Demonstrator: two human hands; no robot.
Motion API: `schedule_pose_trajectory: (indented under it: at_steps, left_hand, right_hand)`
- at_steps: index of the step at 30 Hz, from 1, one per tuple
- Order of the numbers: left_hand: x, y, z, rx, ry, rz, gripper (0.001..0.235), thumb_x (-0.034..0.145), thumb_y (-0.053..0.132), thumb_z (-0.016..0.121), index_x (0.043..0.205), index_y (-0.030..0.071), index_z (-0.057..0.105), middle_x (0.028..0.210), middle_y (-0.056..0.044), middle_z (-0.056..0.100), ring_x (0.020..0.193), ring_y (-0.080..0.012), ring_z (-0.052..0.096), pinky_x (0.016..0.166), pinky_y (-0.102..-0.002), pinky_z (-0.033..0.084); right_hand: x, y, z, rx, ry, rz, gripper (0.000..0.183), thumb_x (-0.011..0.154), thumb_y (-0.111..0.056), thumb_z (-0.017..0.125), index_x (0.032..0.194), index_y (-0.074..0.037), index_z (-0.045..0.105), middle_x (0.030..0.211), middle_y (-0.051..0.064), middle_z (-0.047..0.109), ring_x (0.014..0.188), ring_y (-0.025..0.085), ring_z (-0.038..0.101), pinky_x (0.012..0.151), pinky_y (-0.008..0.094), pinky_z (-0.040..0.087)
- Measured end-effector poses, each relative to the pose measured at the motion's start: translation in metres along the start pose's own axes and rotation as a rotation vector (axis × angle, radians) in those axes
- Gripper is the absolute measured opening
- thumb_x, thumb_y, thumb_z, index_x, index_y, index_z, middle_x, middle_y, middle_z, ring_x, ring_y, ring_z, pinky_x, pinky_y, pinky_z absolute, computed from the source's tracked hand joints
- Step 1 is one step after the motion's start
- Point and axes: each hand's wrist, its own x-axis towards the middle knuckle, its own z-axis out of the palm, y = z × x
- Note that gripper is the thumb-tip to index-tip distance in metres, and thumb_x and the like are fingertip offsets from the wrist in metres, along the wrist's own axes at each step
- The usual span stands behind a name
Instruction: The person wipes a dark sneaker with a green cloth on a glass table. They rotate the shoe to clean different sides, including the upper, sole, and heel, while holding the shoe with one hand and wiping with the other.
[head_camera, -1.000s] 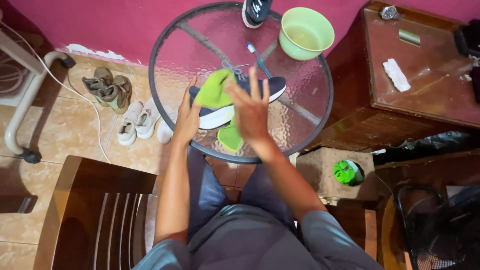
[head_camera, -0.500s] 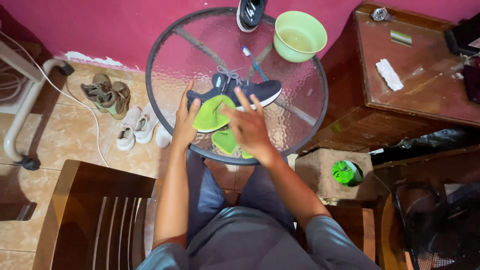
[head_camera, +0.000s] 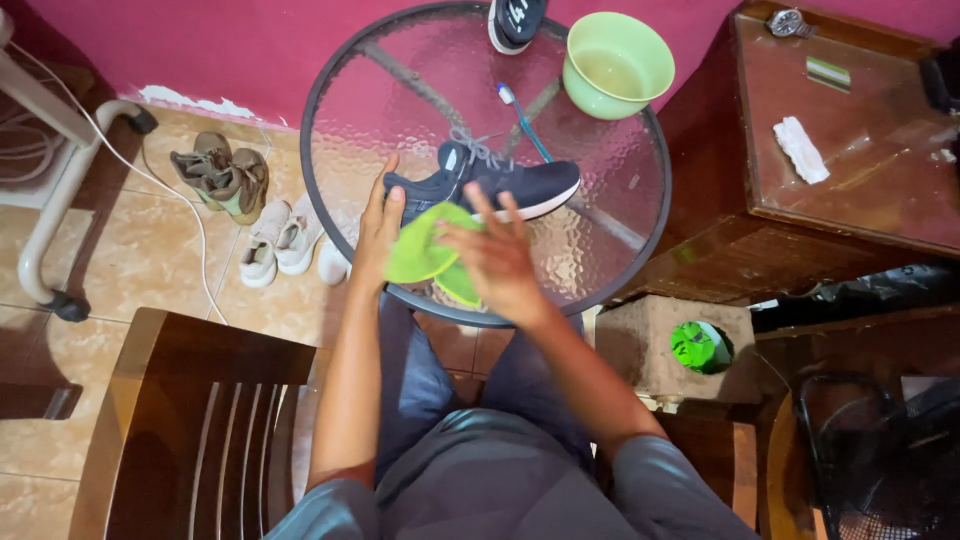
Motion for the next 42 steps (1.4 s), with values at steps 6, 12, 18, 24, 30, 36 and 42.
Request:
schedule_pose_trajectory:
  at_steps: [6, 12, 18, 24, 30, 36, 42]
  left_hand:
    - [0.001, 0.005, 0.000, 0.018, 0.054, 0.002, 0.054, 0.112, 0.045, 0.035, 0.159, 0.017, 0.040, 0.152, -0.030, 0.047, 0.142, -0.0485, 0.041, 0.118, -0.059, 0.029]
    - [0.002, -0.028, 0.003, -0.086, 0.031, 0.053, 0.047, 0.113, 0.021, 0.046, 0.160, 0.022, 0.041, 0.098, -0.001, 0.067, 0.098, -0.0112, 0.063, 0.094, -0.030, 0.052]
    - [0.013, -0.048, -0.005, -0.123, 0.036, 0.014, 0.050, 0.112, 0.038, 0.047, 0.158, 0.020, 0.042, 0.128, -0.010, 0.066, 0.108, -0.0150, 0.062, 0.098, -0.036, 0.052]
    - [0.006, -0.008, -0.001, -0.040, 0.108, -0.002, 0.051, 0.111, 0.042, 0.045, 0.153, 0.013, 0.050, 0.154, -0.019, 0.050, 0.145, -0.0394, 0.041, 0.121, -0.050, 0.029]
    - [0.002, -0.003, -0.005, -0.023, 0.047, -0.004, 0.053, 0.110, 0.044, 0.043, 0.157, 0.019, 0.044, 0.156, -0.019, 0.047, 0.145, -0.0413, 0.041, 0.121, -0.052, 0.030]
    - [0.001, -0.004, -0.002, -0.008, 0.018, 0.043, 0.048, 0.112, 0.029, 0.042, 0.158, 0.017, 0.039, 0.154, -0.028, 0.046, 0.146, -0.0425, 0.039, 0.121, -0.052, 0.031]
    - [0.009, -0.026, -0.002, -0.120, 0.101, 0.056, 0.050, 0.110, 0.039, 0.050, 0.151, 0.010, 0.052, 0.153, -0.022, 0.049, 0.147, -0.0384, 0.037, 0.124, -0.051, 0.024]
  right_hand:
    - [-0.013, 0.043, -0.015, -0.107, 0.165, 0.287, 0.015, 0.096, 0.003, 0.065, 0.107, -0.006, 0.072, 0.138, 0.020, 0.065, 0.147, 0.035, 0.042, 0.121, 0.052, 0.027]
    - [0.008, -0.026, 0.048, 0.061, 0.049, -0.013, 0.010, 0.089, -0.002, 0.070, 0.090, -0.010, 0.075, 0.110, 0.005, 0.077, 0.143, 0.036, 0.049, 0.127, 0.059, 0.014]
    - [0.016, 0.002, 0.017, -0.026, -0.019, -0.107, 0.036, 0.093, -0.005, 0.062, 0.120, -0.026, 0.075, 0.138, -0.013, 0.068, 0.150, 0.034, 0.040, 0.128, 0.060, 0.009]
    - [-0.012, 0.049, -0.016, -0.106, -0.027, -0.015, 0.025, 0.099, -0.007, 0.062, 0.120, -0.015, 0.074, 0.134, -0.001, 0.073, 0.147, 0.042, 0.041, 0.124, 0.059, 0.012]
    - [0.008, 0.015, 0.020, 0.038, -0.016, -0.112, 0.027, 0.099, -0.011, 0.060, 0.120, -0.021, 0.074, 0.138, -0.003, 0.069, 0.148, 0.037, 0.042, 0.127, 0.056, 0.010]
    - [0.018, 0.020, 0.017, 0.000, -0.232, -0.180, 0.059, 0.074, -0.012, 0.084, 0.128, -0.029, 0.072, 0.146, -0.013, 0.062, 0.154, 0.034, 0.030, 0.126, 0.063, 0.008]
    - [-0.016, 0.069, -0.031, -0.013, -0.193, -0.074, 0.055, 0.085, -0.001, 0.071, 0.137, -0.018, 0.069, 0.143, -0.003, 0.066, 0.152, 0.041, 0.033, 0.126, 0.056, 0.006]
